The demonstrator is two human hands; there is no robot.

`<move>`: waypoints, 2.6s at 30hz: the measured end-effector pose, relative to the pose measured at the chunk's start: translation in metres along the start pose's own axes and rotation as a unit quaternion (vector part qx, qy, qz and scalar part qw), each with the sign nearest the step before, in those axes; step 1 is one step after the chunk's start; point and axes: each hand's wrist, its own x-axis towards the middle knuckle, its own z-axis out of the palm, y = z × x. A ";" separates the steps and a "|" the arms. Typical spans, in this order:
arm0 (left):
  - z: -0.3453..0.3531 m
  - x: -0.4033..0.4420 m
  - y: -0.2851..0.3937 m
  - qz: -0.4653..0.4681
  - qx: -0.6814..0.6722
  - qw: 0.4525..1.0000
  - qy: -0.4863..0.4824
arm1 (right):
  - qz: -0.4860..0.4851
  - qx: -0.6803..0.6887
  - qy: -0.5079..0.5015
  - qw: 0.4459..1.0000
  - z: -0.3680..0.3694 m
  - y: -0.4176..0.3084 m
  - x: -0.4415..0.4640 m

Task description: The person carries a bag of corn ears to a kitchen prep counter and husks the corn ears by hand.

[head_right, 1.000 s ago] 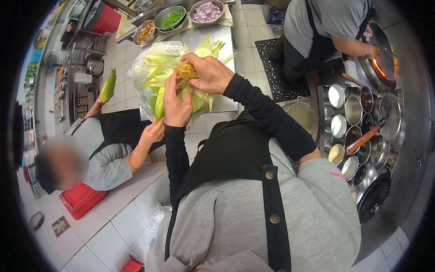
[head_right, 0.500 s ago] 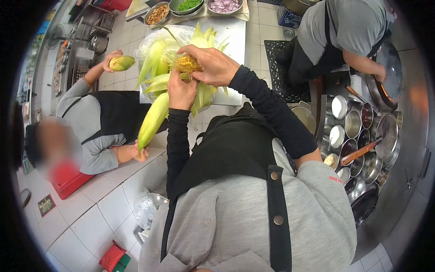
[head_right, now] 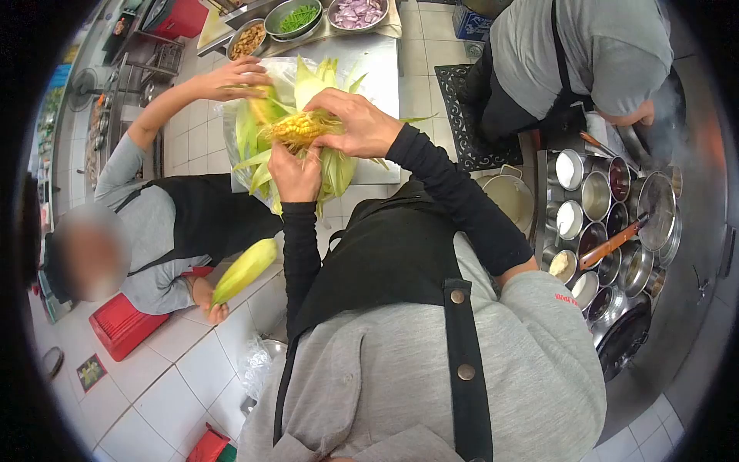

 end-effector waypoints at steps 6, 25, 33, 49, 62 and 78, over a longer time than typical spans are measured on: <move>-0.021 0.009 0.021 0.025 0.066 0.997 0.023 | -0.030 -0.004 0.024 0.999 -0.005 -0.018 0.004; -0.038 0.019 0.025 0.008 -0.002 1.000 0.008 | -0.044 -0.033 0.083 0.995 0.001 -0.022 0.005; -0.049 0.024 0.018 -0.052 -0.100 0.994 -0.003 | -0.008 -0.074 0.082 0.994 0.012 -0.028 0.006; -0.122 0.101 -0.023 0.002 -0.108 0.992 0.070 | 0.050 -0.064 0.113 0.990 0.058 -0.002 0.078; -0.070 0.074 -0.081 -0.102 -0.008 0.992 0.077 | 0.223 -0.022 -0.007 0.975 0.095 0.077 0.041; -0.010 0.042 -0.073 -0.209 0.021 0.971 0.111 | 0.315 -0.038 -0.163 0.934 0.115 0.076 0.035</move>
